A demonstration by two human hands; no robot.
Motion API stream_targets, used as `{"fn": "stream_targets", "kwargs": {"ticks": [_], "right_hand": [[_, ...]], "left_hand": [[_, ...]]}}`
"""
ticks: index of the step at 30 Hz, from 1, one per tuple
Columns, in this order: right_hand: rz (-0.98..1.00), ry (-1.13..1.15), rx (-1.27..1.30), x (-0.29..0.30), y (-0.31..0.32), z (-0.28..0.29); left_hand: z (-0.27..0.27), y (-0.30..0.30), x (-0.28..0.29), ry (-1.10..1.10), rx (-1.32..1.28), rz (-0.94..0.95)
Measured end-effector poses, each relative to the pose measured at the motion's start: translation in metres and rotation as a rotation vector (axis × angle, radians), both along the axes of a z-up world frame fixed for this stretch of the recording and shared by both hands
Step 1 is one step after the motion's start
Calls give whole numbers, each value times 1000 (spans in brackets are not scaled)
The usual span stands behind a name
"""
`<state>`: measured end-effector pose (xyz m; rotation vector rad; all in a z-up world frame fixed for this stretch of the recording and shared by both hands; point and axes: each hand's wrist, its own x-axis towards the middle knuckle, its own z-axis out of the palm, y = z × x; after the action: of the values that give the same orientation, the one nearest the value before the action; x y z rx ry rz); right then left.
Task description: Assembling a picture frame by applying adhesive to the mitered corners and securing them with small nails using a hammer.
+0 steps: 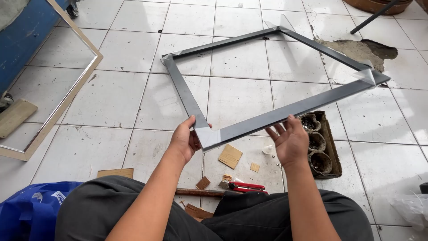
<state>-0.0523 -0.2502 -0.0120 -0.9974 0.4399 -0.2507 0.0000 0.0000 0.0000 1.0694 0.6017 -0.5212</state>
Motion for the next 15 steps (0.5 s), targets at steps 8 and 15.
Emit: {"fn": "stream_targets", "kwargs": {"ticks": [8, 15], "right_hand": [[64, -49, 187, -7, 4, 1], [323, 22, 145, -11, 63, 3]], "left_hand": [[-64, -16, -8, -50, -407, 373], [-3, -50, -53, -155, -74, -112]]}}
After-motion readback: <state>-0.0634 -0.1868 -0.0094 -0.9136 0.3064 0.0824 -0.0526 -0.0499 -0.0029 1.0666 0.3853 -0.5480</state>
